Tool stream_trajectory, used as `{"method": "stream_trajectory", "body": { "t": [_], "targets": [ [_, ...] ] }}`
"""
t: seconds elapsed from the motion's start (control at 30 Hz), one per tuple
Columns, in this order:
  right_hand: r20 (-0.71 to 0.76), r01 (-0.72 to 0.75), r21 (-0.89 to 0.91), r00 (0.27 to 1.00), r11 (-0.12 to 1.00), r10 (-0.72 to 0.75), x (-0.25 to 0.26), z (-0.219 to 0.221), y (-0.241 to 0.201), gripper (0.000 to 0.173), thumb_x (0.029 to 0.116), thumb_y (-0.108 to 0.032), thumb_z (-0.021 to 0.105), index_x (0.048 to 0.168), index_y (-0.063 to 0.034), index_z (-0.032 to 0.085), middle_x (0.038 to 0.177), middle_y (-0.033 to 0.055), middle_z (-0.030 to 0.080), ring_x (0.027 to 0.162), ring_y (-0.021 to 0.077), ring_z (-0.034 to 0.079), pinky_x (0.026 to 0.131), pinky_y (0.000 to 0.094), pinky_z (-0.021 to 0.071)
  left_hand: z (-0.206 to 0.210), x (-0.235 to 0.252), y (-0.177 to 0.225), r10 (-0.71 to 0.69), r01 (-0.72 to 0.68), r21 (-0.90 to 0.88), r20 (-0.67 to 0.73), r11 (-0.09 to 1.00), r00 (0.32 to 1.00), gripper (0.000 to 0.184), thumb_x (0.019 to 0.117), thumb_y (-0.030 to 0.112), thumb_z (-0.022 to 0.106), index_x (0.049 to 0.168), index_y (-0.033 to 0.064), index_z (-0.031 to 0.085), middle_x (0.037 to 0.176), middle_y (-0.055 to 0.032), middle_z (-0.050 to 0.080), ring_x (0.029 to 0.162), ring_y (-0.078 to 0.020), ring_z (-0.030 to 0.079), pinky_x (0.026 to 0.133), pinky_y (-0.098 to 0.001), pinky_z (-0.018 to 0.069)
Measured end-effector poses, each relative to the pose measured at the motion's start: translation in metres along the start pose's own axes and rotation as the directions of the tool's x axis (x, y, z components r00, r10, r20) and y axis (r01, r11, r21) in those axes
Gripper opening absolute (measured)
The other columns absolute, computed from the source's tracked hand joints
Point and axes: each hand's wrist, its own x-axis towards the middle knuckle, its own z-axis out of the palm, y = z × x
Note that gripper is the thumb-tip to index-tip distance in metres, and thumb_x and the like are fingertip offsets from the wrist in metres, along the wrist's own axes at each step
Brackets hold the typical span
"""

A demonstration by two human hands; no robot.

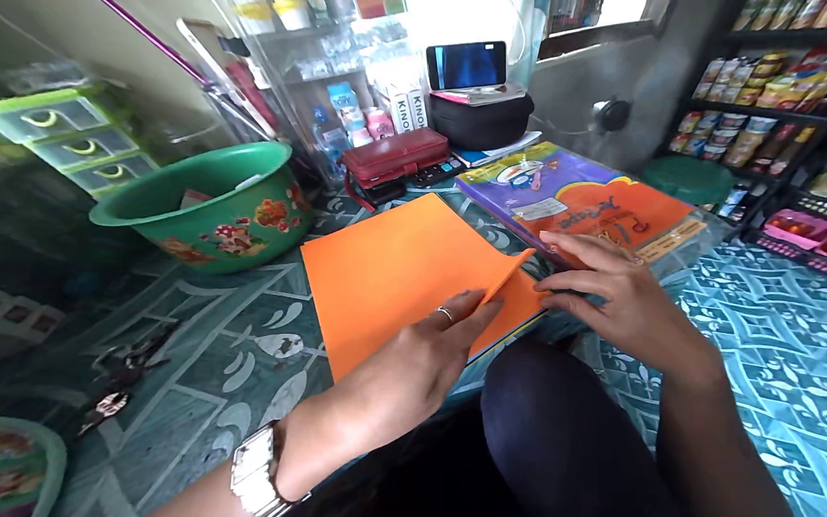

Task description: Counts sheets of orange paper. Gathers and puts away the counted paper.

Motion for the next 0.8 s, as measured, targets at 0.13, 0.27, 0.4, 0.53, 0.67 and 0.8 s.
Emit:
{"method": "stream_trajectory", "body": {
  "t": [0.13,0.27,0.4,0.53,0.67,0.8],
  "targets": [
    [-0.003,0.012,0.002,1.000,1.000,-0.012,0.0013,0.0008,0.0008,0.028,0.0952,-0.040,0.066,0.097,-0.0165,0.082,0.141,0.0095,0.062,0.135,0.0298,0.054,0.111,0.0561,0.0414,0.0017,-0.0014,-0.0022,-0.015,0.015,-0.026,-0.011,1.000,1.000,0.043,0.1060,0.027,0.051,0.144,0.0097,0.060,0.138,-0.0157,0.064,0.121,-0.0177,0.065,0.097,-0.0241,0.0523],
    [0.010,0.021,0.006,1.000,1.000,-0.022,0.0006,0.0007,0.0004,0.027,0.0960,-0.039,0.065,0.097,-0.0169,0.081,0.142,0.0095,0.062,0.136,0.0298,0.054,0.113,0.0551,0.0406,0.0002,-0.0011,-0.0015,-0.037,0.037,-0.038,0.004,0.999,0.999,0.041,0.1057,0.024,0.050,0.143,0.0107,0.061,0.136,-0.0143,0.065,0.123,-0.0164,0.065,0.098,-0.0234,0.0518],
    [0.025,0.031,0.017,0.999,0.999,-0.032,0.0003,0.0019,0.0015,0.030,0.0960,-0.042,0.065,0.099,-0.0174,0.081,0.143,0.0088,0.061,0.139,0.0289,0.051,0.115,0.0570,0.0369,0.0002,-0.0009,-0.0018,-0.031,0.031,-0.028,0.002,0.999,1.000,0.044,0.1037,0.029,0.055,0.143,0.0107,0.060,0.137,-0.0146,0.064,0.123,-0.0168,0.064,0.097,-0.0234,0.0521],
    [0.031,0.035,0.017,0.999,0.999,-0.036,0.0005,0.0024,0.0008,0.029,0.0970,-0.040,0.063,0.099,-0.0182,0.081,0.143,0.0090,0.061,0.139,0.0294,0.051,0.115,0.0574,0.0372,-0.0001,-0.0014,-0.0018,-0.027,0.027,-0.024,0.003,0.999,1.000,0.043,0.1043,0.027,0.053,0.143,0.0107,0.061,0.136,-0.0142,0.065,0.127,-0.0175,0.062,0.101,-0.0239,0.0507],
    [0.017,0.042,0.027,0.999,0.999,-0.043,0.0011,0.0026,-0.0002,0.031,0.0974,-0.042,0.063,0.098,-0.0179,0.082,0.143,0.0091,0.062,0.139,0.0290,0.052,0.116,0.0573,0.0365,-0.0014,-0.0012,-0.0011,-0.038,0.039,-0.041,0.010,0.998,0.999,0.041,0.1058,0.025,0.050,0.143,0.0118,0.061,0.137,-0.0138,0.065,0.126,-0.0167,0.062,0.100,-0.0235,0.0506],
    [-0.002,0.070,0.037,0.998,0.997,-0.070,0.0023,0.0031,-0.0008,0.029,0.0971,-0.041,0.064,0.100,-0.0174,0.081,0.142,0.0093,0.062,0.138,0.0279,0.052,0.114,0.0569,0.0385,-0.0031,-0.0007,-0.0004,-0.047,0.048,-0.064,0.019,0.997,0.999,0.041,0.1060,0.019,0.047,0.144,0.0112,0.060,0.138,-0.0141,0.064,0.123,-0.0132,0.064,0.098,-0.0201,0.0504]
  ]
}}
